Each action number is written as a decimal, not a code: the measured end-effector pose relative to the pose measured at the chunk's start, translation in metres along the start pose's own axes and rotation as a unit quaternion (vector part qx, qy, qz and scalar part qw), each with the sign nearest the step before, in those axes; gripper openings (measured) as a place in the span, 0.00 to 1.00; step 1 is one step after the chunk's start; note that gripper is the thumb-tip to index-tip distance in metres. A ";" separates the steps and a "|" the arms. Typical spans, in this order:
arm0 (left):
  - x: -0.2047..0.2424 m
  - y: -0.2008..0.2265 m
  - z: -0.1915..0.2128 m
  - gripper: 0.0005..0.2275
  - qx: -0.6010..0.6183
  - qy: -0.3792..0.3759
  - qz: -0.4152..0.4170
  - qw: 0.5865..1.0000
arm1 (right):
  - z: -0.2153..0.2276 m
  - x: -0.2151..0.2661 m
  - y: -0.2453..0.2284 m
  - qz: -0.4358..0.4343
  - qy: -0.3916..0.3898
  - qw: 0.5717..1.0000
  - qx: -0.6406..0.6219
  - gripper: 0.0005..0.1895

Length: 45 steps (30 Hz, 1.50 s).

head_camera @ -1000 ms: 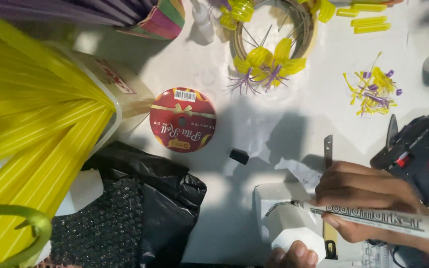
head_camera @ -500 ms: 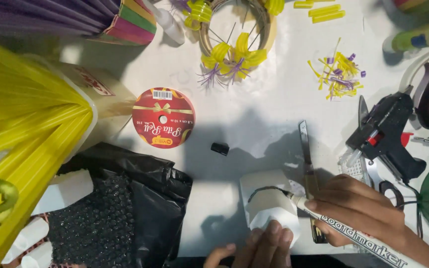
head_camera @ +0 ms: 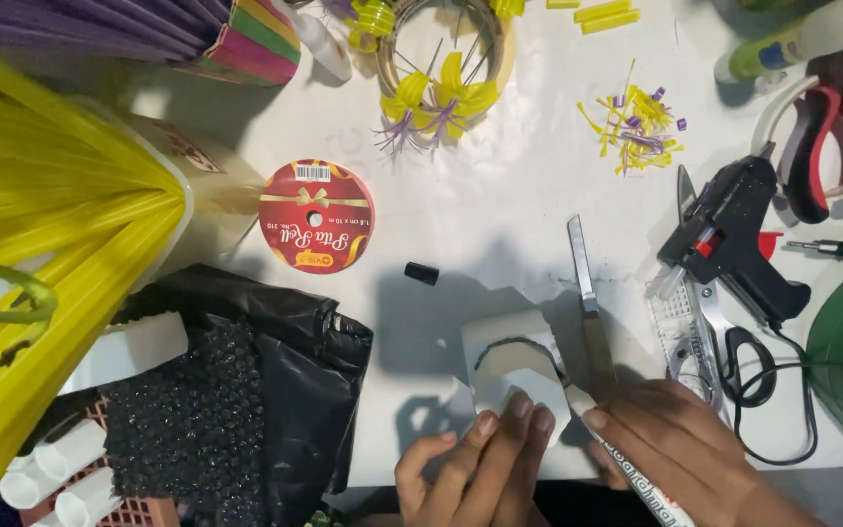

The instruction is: Shaping a small styrofoam block using a marker and a utility knife for a handicraft project.

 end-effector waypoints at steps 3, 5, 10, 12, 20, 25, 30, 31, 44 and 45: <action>-0.001 -0.002 0.003 0.13 0.003 0.001 -0.009 1.000 | -0.007 0.012 -0.003 -0.024 -0.006 1.000 0.015 0.20; -0.002 -0.004 0.005 0.18 0.003 0.001 -0.026 1.000 | -0.016 0.019 -0.005 -0.022 -0.010 0.999 0.027 0.21; -0.010 -0.001 0.011 0.24 0.065 -0.035 -0.077 0.994 | -0.021 0.028 -0.021 -0.012 0.071 0.996 0.059 0.14; -0.010 -0.002 0.013 0.22 0.072 -0.027 -0.063 0.995 | -0.023 0.024 -0.025 0.010 0.074 0.995 0.069 0.14; -0.005 -0.012 0.021 0.22 0.125 -0.006 -0.112 0.986 | -0.028 0.029 -0.040 -0.027 0.153 0.985 0.076 0.10; -0.022 -0.014 0.022 0.20 0.209 -0.058 -0.151 0.965 | -0.031 0.026 -0.046 -0.026 0.155 0.985 0.074 0.09; -0.027 -0.018 0.017 0.22 0.261 -0.085 -0.188 0.943 | -0.035 0.024 -0.048 0.021 0.149 0.984 0.095 0.10; -0.028 -0.017 0.017 0.20 0.274 -0.092 -0.194 0.937 | -0.036 0.022 -0.051 0.044 0.148 0.984 0.090 0.11; -0.033 -0.019 0.011 0.22 0.266 -0.143 -0.223 0.927 | -0.044 0.016 -0.048 0.036 0.080 0.995 0.052 0.14; -0.036 -0.018 0.012 0.19 0.277 -0.147 -0.225 0.922 | -0.044 0.011 -0.049 0.029 0.083 0.995 0.038 0.13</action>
Point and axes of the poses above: each hand's wrist, its own x-axis away from the middle knuckle, its own z-axis out of the back of the hand, y = z × x, the point moved 10 cm from there along -x, towards the middle knuckle, and after that the axes turned 14 degrees about -x, right-handed, at the moved point
